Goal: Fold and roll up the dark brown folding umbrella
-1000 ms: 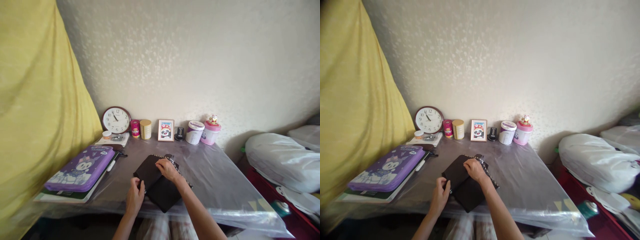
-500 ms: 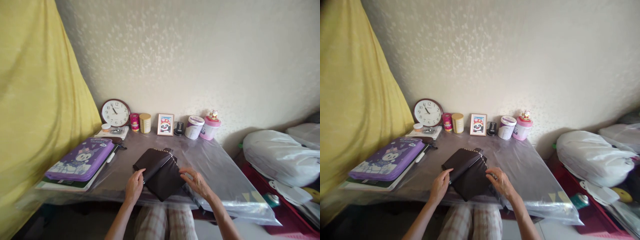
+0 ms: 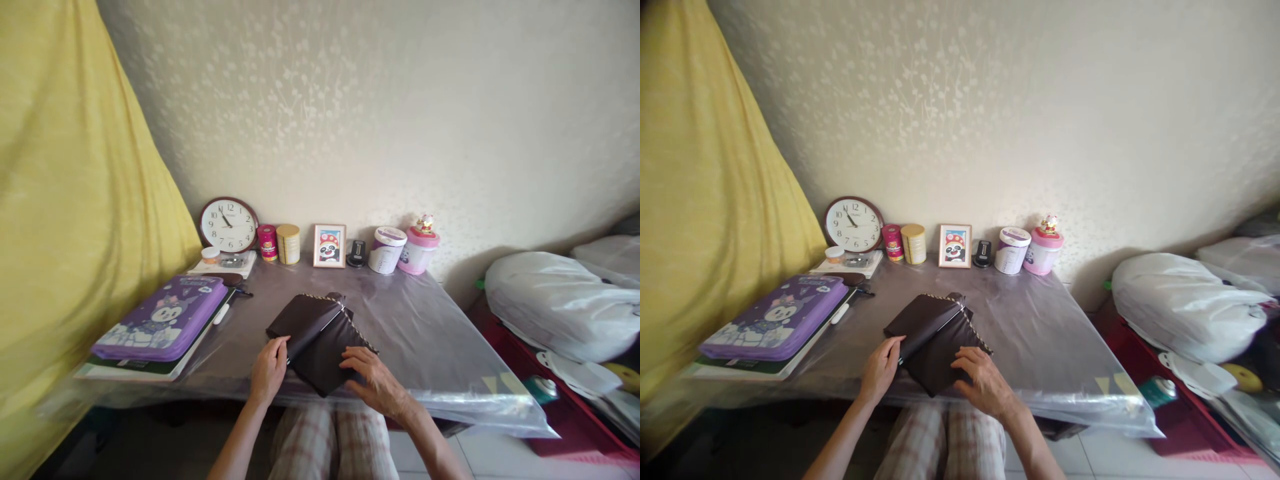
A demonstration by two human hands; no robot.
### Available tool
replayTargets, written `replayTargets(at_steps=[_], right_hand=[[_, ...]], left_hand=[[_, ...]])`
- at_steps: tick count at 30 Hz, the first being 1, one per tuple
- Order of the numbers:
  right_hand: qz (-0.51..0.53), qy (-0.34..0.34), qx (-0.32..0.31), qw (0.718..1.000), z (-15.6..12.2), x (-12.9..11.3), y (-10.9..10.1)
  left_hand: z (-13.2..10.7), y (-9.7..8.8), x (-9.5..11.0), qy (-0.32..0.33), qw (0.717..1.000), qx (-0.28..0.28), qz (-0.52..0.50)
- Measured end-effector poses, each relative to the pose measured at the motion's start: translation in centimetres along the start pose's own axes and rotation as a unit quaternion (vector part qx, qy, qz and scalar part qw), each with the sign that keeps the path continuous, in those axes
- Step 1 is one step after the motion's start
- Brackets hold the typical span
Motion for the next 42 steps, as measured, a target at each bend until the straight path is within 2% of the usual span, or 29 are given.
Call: replayTargets(at_steps=[22, 31, 38, 42], right_hand=[[-0.066, -0.017, 0.043, 0.997, 0.1, 0.3, -0.3], [-0.118, 0.013, 0.031, 0.992, -0.2, 1.2, -0.2], [-0.147, 0.02, 0.06, 0.987, 0.1, 0.8, -1.2], [-0.138, 0.047, 0.063, 0.987, -0.1, 1.5, -1.1]], left_hand=[[-0.1, 0.0, 0.1, 0.008, 1.0, 0.003, 0.021], [-0.1, 0.0, 0.2, 0.01, 1.0, 0.0, 0.027], [-0.1, 0.0, 0.2, 0.015, 0.999, 0.002, 0.029], [-0.1, -0.1, 0.4, 0.022, 0.999, 0.01, 0.025]])
Point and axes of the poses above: each hand's wrist, its own z-axis towards the middle knuckle, its own y-axis out of the palm, x = y × z, the point moved 9 cm from there along z, towards the middle knuckle, and after that the axes turned 3 degrees about -z, right-handed, at the moved point
